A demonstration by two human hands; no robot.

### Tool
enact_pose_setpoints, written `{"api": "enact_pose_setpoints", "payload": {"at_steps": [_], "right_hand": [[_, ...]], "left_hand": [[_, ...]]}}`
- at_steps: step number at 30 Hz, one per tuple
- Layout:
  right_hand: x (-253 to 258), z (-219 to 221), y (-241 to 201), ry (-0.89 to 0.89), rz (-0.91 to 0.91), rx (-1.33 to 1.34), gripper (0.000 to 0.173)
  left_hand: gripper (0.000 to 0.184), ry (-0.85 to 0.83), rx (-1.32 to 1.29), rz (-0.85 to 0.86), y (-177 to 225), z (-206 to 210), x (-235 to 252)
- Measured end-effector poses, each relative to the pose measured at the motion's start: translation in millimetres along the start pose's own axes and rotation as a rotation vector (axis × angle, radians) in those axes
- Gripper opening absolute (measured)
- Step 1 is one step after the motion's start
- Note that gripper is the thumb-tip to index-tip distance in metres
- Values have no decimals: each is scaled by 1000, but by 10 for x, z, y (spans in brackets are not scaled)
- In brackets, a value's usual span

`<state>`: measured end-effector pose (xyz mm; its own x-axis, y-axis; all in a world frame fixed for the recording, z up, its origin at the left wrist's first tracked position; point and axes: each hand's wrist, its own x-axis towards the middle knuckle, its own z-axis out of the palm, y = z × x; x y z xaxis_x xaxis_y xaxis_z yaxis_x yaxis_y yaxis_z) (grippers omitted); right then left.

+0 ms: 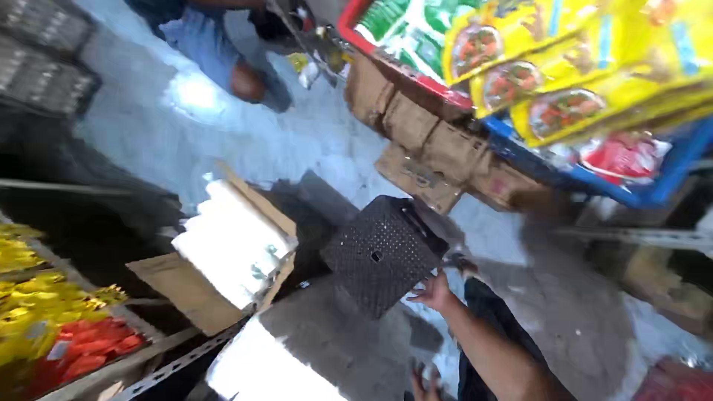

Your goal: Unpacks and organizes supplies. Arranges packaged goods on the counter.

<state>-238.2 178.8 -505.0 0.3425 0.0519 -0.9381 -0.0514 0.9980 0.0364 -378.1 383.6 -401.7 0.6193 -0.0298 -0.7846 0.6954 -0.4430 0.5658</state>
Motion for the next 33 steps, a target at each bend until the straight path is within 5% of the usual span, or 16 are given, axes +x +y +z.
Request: {"api": "enact_pose_setpoints", "payload": {"at_steps": [4,11,14,17,21,24,28,33], "right_hand": [[-442,-1109,-27,200,-105,86,87],[-1019,-2810,-273,289,-232,211,84],[-1314,-3180,-574,352,-316,314,74],[-1470,-3395,-1089,375,-361,320,47],[-1643,-3543,-1588,327,-304,204,57],[-1982,-3708,-1578,353,-288,-47,53],[-2438,-4187,-1314,365,-290,-586,44],[-3199,-4486,-974,500,-215,-563,40]], "left_hand": [[73,14,-193,-147,267,152,563],[86,-206,-118,-104,-235,1082,58],[83,-334,132,54,-311,1632,35],[84,-313,556,210,-159,2319,91],[82,-242,748,111,153,2879,-128],[75,-320,878,67,248,2673,-117],[62,-355,990,178,370,1900,-158],[61,-283,704,83,547,888,-239]]}}
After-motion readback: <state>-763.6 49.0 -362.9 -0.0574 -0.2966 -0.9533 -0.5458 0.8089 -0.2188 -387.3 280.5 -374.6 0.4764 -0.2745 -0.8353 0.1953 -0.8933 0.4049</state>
